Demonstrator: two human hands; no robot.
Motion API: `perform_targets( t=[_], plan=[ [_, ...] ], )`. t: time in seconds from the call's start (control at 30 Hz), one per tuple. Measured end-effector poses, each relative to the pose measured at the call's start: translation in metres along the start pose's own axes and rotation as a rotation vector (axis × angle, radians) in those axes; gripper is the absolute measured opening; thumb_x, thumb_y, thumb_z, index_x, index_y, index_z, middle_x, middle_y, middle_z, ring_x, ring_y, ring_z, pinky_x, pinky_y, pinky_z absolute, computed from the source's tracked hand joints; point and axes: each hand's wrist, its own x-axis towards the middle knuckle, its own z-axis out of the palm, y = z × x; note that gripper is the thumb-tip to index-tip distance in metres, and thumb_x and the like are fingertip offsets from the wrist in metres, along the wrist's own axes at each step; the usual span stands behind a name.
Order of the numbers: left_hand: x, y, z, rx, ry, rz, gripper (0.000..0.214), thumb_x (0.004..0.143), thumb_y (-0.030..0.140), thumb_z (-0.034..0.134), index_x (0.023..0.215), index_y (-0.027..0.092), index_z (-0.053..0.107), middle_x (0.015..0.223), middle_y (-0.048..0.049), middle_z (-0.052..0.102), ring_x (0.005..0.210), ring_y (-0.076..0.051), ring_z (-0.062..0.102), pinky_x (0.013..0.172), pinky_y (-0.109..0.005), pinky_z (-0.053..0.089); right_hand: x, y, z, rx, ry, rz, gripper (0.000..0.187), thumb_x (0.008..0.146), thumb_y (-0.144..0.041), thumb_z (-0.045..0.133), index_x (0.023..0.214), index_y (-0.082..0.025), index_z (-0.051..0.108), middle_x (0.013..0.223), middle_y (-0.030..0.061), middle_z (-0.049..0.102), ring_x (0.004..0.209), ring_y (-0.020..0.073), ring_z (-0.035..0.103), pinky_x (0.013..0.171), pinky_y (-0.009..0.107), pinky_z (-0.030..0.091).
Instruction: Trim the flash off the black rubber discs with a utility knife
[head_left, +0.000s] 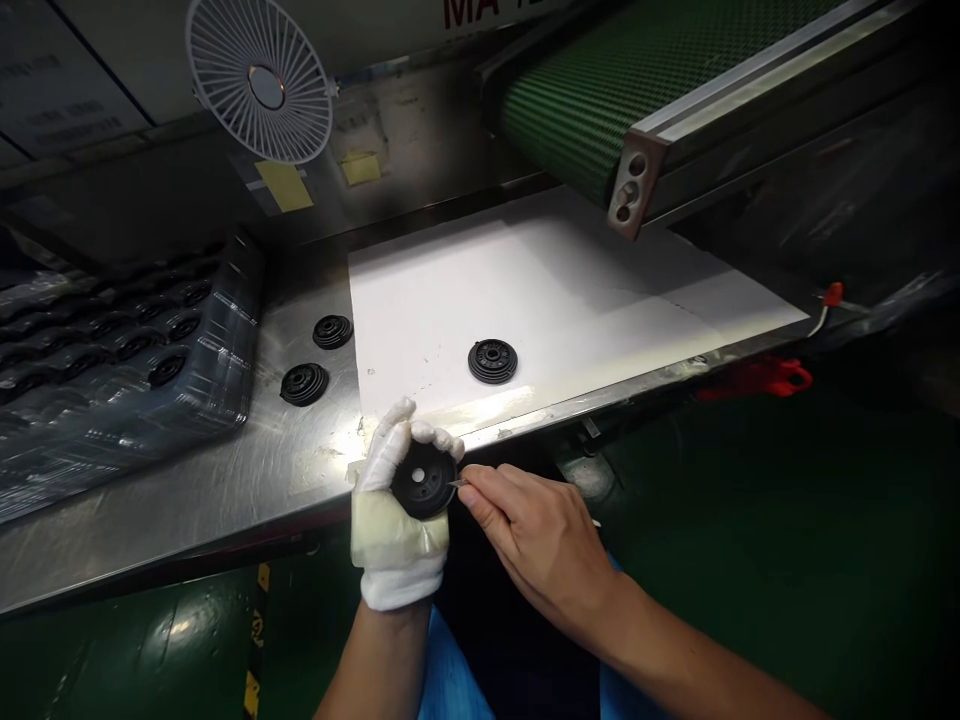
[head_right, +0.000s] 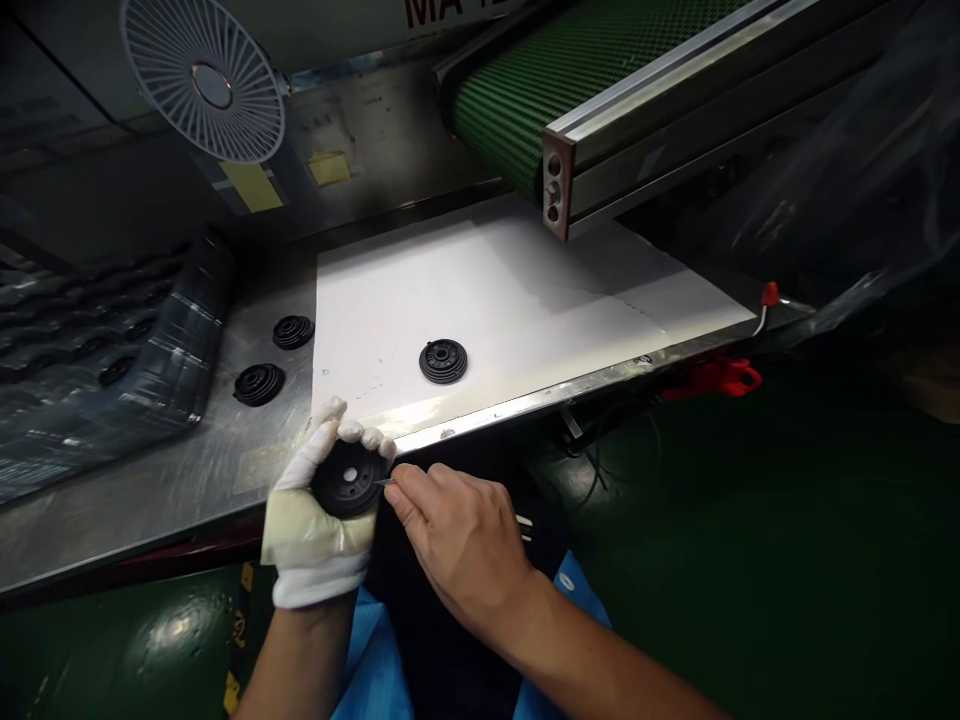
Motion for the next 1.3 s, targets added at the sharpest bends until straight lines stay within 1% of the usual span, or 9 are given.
perform_targets(
  t=[0.17, 0.27, 0.4, 0.47, 0.57, 0.63, 0.83, 1.0, 1.3],
  plan=[
    [0.003, -0.004, 0.003, -0.026, 0.013, 0.058, 0.018, 0.084, 0.017, 0.058, 0.101, 0.017, 0.063, 0.073, 0.0016, 0.056, 0.070, -0.011, 0.056, 0.075, -0.030, 0.051, -0.003, -0.008, 0.005, 0.008, -0.025, 0.000, 0.031, 0.104, -0.039, 0.035, 0.092, -0.025, 0.059, 0.072, -0.0020, 0.055, 0.063, 0.0158, 0.053, 0.060, 0.027, 0.032],
    [0.002, -0.002, 0.003, -0.030, 0.027, 0.089, 0.021, 0.085, 0.017, 0.057, 0.104, 0.017, 0.063, 0.081, -0.0009, 0.061, 0.079, -0.013, 0.060, 0.084, -0.033, 0.051, -0.002, -0.008, 0.006, 0.022, -0.035, 0.004, 0.026, 0.103, -0.036, 0.038, 0.094, -0.024, 0.059, 0.075, -0.0014, 0.056, 0.067, 0.0167, 0.055, 0.062, 0.027, 0.033],
    [-0.002, 0.010, -0.004, 0.092, -0.058, -0.110, 0.038, 0.083, 0.022, 0.053, 0.120, 0.015, 0.059, 0.113, -0.0152, 0.061, 0.106, -0.031, 0.057, 0.086, -0.048, 0.050, 0.003, -0.004, 0.000, 0.059, -0.094, -0.027, 0.018, 0.102, -0.027, 0.043, 0.093, -0.022, 0.058, 0.077, -0.0007, 0.056, 0.070, 0.0171, 0.055, 0.065, 0.027, 0.035],
    [-0.003, 0.014, -0.007, 0.094, -0.100, -0.158, 0.041, 0.079, 0.021, 0.053, 0.119, 0.013, 0.059, 0.105, -0.0155, 0.063, 0.100, -0.032, 0.059, 0.082, -0.049, 0.051, 0.007, -0.003, -0.004, 0.081, -0.117, -0.040, 0.018, 0.102, -0.024, 0.042, 0.091, -0.020, 0.056, 0.078, 0.0000, 0.057, 0.071, 0.0170, 0.055, 0.065, 0.027, 0.036],
    [-0.002, 0.014, -0.006, 0.024, -0.101, -0.095, 0.034, 0.076, 0.020, 0.054, 0.108, 0.012, 0.063, 0.081, -0.0071, 0.060, 0.080, -0.022, 0.060, 0.078, -0.040, 0.052, 0.011, -0.003, -0.007, 0.062, -0.085, -0.023, 0.018, 0.103, -0.027, 0.041, 0.095, -0.021, 0.055, 0.083, 0.0006, 0.058, 0.075, 0.0179, 0.056, 0.067, 0.028, 0.036],
    [-0.001, 0.010, -0.001, -0.004, -0.065, -0.049, 0.025, 0.080, 0.021, 0.055, 0.102, 0.013, 0.064, 0.075, -0.0031, 0.057, 0.073, -0.016, 0.057, 0.076, -0.035, 0.051, 0.011, -0.004, -0.005, 0.015, -0.047, -0.009, 0.018, 0.102, -0.030, 0.041, 0.097, -0.021, 0.055, 0.084, 0.0008, 0.059, 0.075, 0.0186, 0.056, 0.066, 0.028, 0.035],
    [0.000, 0.002, 0.010, -0.023, 0.078, 0.086, 0.013, 0.083, 0.018, 0.061, 0.095, 0.014, 0.063, 0.072, 0.0009, 0.054, 0.070, -0.012, 0.054, 0.073, -0.031, 0.050, 0.003, -0.007, 0.008, -0.028, 0.058, -0.041, 0.028, 0.104, -0.033, 0.034, 0.094, -0.021, 0.058, 0.075, 0.0000, 0.056, 0.065, 0.0170, 0.052, 0.061, 0.028, 0.032],
    [0.001, 0.002, 0.008, -0.053, 0.100, 0.123, 0.013, 0.084, 0.019, 0.059, 0.095, 0.015, 0.064, 0.072, 0.0010, 0.054, 0.070, -0.012, 0.054, 0.072, -0.031, 0.050, 0.002, -0.011, 0.013, 0.003, 0.094, -0.022, 0.030, 0.104, -0.034, 0.033, 0.097, -0.022, 0.060, 0.077, 0.0007, 0.057, 0.068, 0.0171, 0.054, 0.063, 0.028, 0.033],
    [0.000, 0.000, 0.010, -0.070, 0.094, 0.118, 0.009, 0.083, 0.020, 0.060, 0.091, 0.018, 0.063, 0.072, 0.0033, 0.053, 0.068, -0.011, 0.055, 0.074, -0.030, 0.049, -0.001, -0.017, 0.012, 0.048, 0.057, -0.012, 0.031, 0.104, -0.034, 0.034, 0.093, -0.021, 0.060, 0.076, 0.0010, 0.058, 0.068, 0.0171, 0.055, 0.062, 0.028, 0.034]
  ],
)
